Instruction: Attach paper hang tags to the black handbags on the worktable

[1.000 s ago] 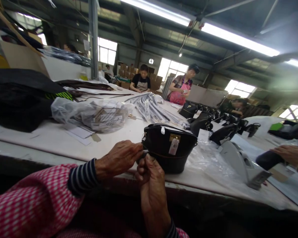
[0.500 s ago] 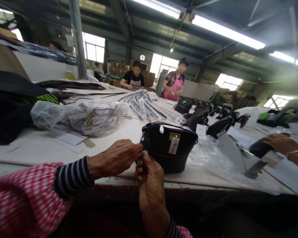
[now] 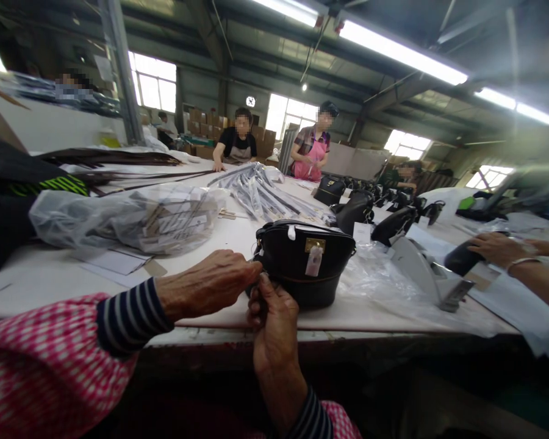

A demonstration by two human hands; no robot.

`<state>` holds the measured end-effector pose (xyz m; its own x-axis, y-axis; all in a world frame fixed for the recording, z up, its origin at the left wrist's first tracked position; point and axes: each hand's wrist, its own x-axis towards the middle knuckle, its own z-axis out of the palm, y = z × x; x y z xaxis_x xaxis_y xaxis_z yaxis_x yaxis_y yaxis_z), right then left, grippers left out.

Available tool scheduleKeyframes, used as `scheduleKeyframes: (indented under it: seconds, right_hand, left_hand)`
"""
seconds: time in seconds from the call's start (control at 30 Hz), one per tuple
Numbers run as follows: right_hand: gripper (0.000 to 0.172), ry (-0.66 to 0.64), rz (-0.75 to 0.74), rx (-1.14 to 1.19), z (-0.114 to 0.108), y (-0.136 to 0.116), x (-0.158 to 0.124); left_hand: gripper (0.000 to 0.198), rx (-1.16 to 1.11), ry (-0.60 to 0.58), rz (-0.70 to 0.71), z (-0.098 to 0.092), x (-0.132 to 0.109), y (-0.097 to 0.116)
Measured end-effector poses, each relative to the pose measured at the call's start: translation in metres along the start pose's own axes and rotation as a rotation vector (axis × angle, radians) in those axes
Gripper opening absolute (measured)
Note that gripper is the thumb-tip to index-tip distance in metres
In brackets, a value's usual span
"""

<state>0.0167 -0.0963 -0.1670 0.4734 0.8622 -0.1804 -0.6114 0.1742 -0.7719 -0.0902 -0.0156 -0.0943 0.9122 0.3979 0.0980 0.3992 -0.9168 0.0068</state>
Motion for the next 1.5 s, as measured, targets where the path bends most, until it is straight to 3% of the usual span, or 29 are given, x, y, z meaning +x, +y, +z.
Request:
scheduleKeyframes:
  seconds: [0.33,0.57,0.73,0.93,1.17,1.4,1.5]
  right_hand:
    - [0.039,-0.04,-0.05,-0.092,-0.006,-0.005,0.004]
    - [0.041,-0.069,-0.074,-0.165,-0.012,-0.003,0.006]
    - [0.039,-0.07,-0.11,-0.151,-0.013,0.001,0.006]
    - [0.035,-0.143,0.044,-0.012,-0.019,-0.004,0.009]
    - [0.03,-0.276,0.12,0.03,-0.035,-0.014,0.007]
    - [0.023,-0.196,0.019,-0.049,-0.031,-0.003,0.007]
    - [0.026,-0.177,0.017,-0.058,-0.026,0.002,0.009]
  left_hand:
    - [0.019,0.063,-0.03,0.043,-0.009,0.004,0.008]
    - [0.008,-0.296,-0.13,0.05,-0.016,0.008,0.005]
    - [0.016,-0.665,-0.259,-0.107,-0.021,0.011,0.008]
    - [0.029,-0.955,-0.206,-0.321,-0.01,0.009,0.021]
    - [0.039,-0.799,-0.121,-0.421,-0.01,0.006,0.028]
    - [0.027,-1.048,-0.116,-0.564,-0.012,0.012,0.04]
    - [0.022,-1.154,-0.017,-0.7,-0.006,0.012,0.05]
